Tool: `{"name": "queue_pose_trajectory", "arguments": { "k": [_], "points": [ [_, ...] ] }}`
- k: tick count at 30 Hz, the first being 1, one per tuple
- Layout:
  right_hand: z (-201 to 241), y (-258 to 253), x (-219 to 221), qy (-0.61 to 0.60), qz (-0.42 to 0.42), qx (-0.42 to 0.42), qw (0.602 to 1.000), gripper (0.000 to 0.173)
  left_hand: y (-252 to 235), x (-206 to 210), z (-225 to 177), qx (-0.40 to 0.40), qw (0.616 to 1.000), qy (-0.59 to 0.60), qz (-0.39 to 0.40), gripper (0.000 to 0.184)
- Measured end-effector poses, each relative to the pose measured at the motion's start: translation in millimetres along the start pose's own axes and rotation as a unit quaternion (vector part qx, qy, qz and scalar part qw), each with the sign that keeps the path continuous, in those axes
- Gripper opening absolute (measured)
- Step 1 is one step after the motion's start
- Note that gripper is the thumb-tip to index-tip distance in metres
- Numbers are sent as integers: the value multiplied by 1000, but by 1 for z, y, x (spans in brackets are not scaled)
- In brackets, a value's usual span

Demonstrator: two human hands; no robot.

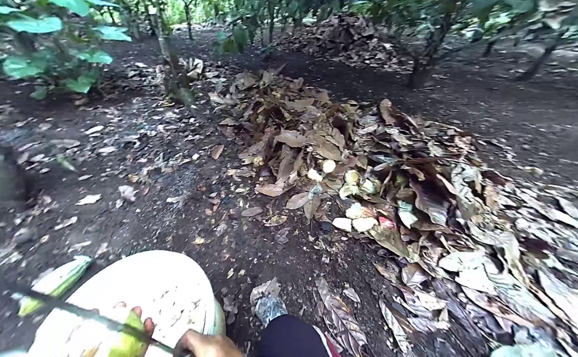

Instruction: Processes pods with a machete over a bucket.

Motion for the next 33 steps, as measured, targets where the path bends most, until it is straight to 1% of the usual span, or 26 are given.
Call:
{"name": "queue_pose_trajectory", "arguments": {
  "k": [3, 6, 9, 11, 14, 19, 24, 26, 28, 30, 31, 33],
  "points": [
    [-6, -2, 6, 16, 13, 15, 1000, 27, 1, -9, 1, 64, 997, 7, -50, 45],
    [-6, 1, 8, 16, 38, 45, 998, 31, 10, -11, 5, 136, 980, -19, -141, 46],
    [-6, 3, 13, 10, 45, 67, 997, 31, 14, -14, 8, 158, 973, -22, -168, 43],
    [-7, 5, 15, -9, 62, 81, 995, 33, 13, -17, 11, 166, 972, -17, -163, 42],
    [-9, 7, 18, -37, 65, 87, 993, 32, 11, -22, 12, 178, 974, -40, -137, 43],
    [-9, 12, 22, -99, 73, 92, 988, 27, 12, -25, 13, 200, 973, -49, -105, 46],
    [-6, 17, 30, -185, 83, 114, 973, 23, 14, -26, 12, 228, 970, -37, -72, 44],
    [-2, 18, 32, -244, 88, 139, 956, 21, 15, -23, 14, 245, 968, -30, -52, 45],
    [2, 19, 33, -293, 98, 161, 937, 18, 14, -19, 17, 245, 969, -28, -16, 47],
    [4, 17, 32, -314, 105, 158, 930, 17, 10, -18, 16, 207, 978, -6, 6, 47],
    [4, 15, 30, -327, 114, 159, 925, 18, 8, -21, 16, 174, 985, 18, 5, 46],
    [4, 10, 23, -348, 134, 157, 915, 20, 4, -30, 13, 106, 991, 72, -37, 45]
  ]
}}
Point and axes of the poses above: each hand's wrist, its own y-axis away from the middle knuckle, its own x-axis out of the palm, z = x × y, the point moved 6 cm from there along -y, towards the middle knuckle, and after that the axes turned 14 degrees about y, right-handed, at the moved point
